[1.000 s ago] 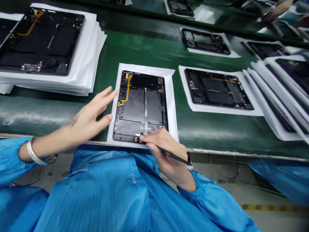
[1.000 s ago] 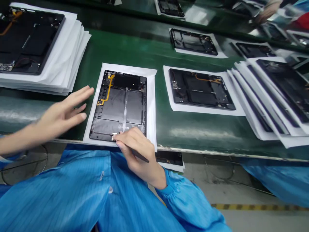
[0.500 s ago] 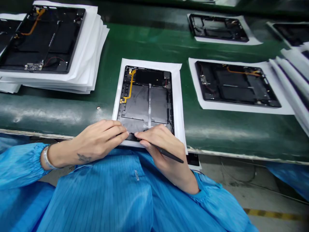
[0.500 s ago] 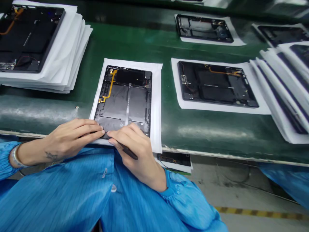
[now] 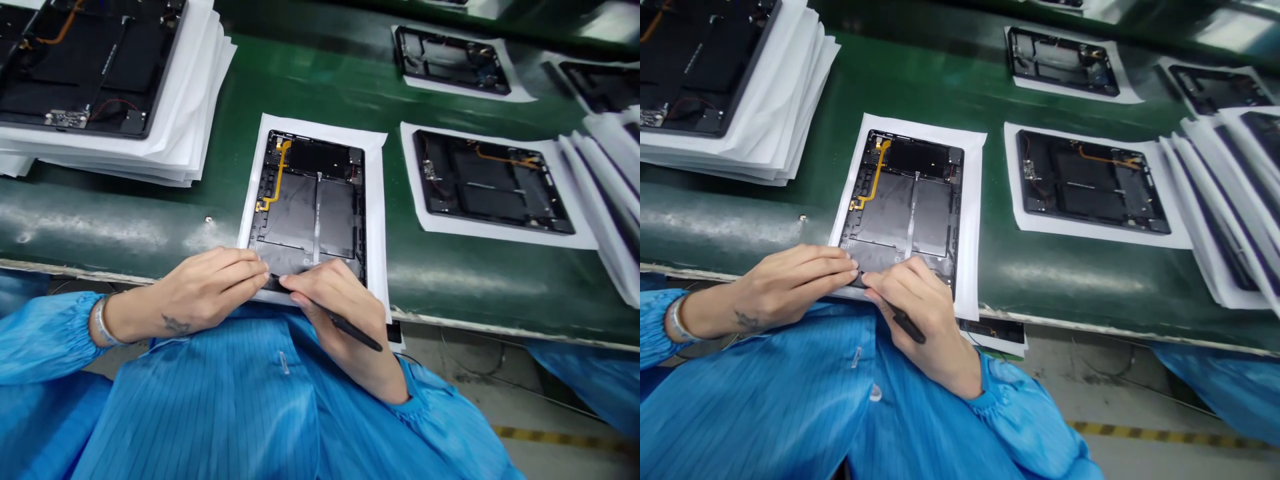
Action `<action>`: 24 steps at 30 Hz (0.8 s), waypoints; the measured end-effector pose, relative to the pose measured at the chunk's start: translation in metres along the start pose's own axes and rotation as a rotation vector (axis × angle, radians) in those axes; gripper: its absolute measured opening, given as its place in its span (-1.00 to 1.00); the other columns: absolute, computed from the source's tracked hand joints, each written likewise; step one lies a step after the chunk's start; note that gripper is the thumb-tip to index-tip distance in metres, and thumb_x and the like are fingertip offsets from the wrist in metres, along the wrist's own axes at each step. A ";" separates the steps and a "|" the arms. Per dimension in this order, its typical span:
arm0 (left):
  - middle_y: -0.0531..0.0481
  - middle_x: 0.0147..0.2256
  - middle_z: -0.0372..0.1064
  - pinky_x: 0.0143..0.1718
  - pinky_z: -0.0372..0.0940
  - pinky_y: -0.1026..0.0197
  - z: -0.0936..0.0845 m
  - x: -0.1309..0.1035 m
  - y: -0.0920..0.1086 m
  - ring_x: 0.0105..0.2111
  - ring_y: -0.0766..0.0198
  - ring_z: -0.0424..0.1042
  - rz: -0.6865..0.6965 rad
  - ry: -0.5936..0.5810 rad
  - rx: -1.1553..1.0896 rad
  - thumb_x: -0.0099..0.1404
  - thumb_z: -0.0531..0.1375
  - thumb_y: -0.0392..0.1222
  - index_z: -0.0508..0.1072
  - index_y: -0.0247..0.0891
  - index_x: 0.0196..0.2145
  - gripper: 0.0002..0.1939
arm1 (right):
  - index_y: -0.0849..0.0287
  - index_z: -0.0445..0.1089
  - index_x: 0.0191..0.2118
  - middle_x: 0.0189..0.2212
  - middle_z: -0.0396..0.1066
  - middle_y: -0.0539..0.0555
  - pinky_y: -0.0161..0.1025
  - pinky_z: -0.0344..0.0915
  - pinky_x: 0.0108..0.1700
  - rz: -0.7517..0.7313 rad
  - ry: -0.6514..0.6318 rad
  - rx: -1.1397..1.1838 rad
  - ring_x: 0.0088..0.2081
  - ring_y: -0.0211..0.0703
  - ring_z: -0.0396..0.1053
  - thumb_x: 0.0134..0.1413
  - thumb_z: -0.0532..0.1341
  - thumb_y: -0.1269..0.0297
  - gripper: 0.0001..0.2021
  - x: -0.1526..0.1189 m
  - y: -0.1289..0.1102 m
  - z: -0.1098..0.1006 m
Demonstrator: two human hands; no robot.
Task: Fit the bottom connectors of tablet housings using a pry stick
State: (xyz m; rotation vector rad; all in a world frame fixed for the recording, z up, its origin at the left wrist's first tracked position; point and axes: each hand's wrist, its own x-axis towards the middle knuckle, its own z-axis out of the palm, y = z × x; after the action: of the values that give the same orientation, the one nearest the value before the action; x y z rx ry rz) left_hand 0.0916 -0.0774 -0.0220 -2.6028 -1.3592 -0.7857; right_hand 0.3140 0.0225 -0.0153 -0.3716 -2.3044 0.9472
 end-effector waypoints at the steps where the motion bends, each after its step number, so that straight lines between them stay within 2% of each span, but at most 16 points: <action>1: -0.20 -0.08 0.54 -0.01 0.48 0.12 0.000 0.001 0.000 -0.05 0.13 0.52 0.004 0.003 0.002 0.43 0.02 -0.47 0.44 -0.47 -0.03 -0.74 | 0.14 0.47 -0.09 -0.27 0.55 0.04 -0.16 0.34 -0.22 -0.005 -0.014 -0.004 -0.30 -0.19 0.43 0.25 0.23 0.46 -0.83 0.000 0.000 0.000; 8: -0.18 -0.07 0.54 0.03 0.48 0.10 0.002 -0.001 -0.001 -0.03 0.16 0.52 -0.013 0.031 -0.010 0.44 0.03 -0.44 0.43 -0.39 -0.02 -0.75 | 0.10 0.49 -0.08 -0.25 0.57 0.03 -0.13 0.35 -0.19 0.053 0.014 0.038 -0.28 -0.16 0.46 0.30 0.20 0.39 -0.85 -0.003 0.001 -0.001; 14: -0.19 -0.07 0.54 -0.01 0.49 0.09 0.002 -0.001 -0.001 -0.03 0.13 0.51 -0.009 0.019 -0.013 0.45 0.02 -0.45 0.44 -0.44 -0.02 -0.74 | 0.11 0.46 -0.08 -0.27 0.54 0.05 -0.14 0.36 -0.22 0.020 -0.040 -0.003 -0.29 -0.16 0.44 0.27 0.21 0.47 -0.82 0.000 -0.002 -0.006; 18: -0.19 -0.08 0.53 -0.12 0.49 0.11 0.000 -0.001 -0.003 -0.04 0.08 0.51 -0.012 -0.006 -0.022 0.43 0.03 -0.46 0.46 -0.47 -0.05 -0.75 | 0.12 0.46 -0.09 -0.27 0.54 0.07 -0.15 0.38 -0.22 0.043 -0.024 0.002 -0.26 -0.14 0.45 0.24 0.21 0.51 -0.80 -0.004 -0.002 -0.016; 24: -0.16 -0.12 0.55 -0.11 0.48 0.16 0.000 0.000 -0.003 -0.10 0.17 0.53 -0.003 0.019 0.027 0.44 0.01 -0.45 0.45 -0.39 -0.08 -0.75 | 0.13 0.48 -0.14 -0.28 0.55 0.07 -0.14 0.38 -0.21 0.029 0.041 -0.001 -0.28 -0.14 0.47 0.24 0.22 0.50 -0.83 -0.009 0.000 -0.013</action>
State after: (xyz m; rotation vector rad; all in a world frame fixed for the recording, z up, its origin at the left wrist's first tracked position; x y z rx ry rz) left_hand 0.0891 -0.0751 -0.0220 -2.5671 -1.3589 -0.7842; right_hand 0.3296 0.0258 -0.0122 -0.4224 -2.2681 0.9443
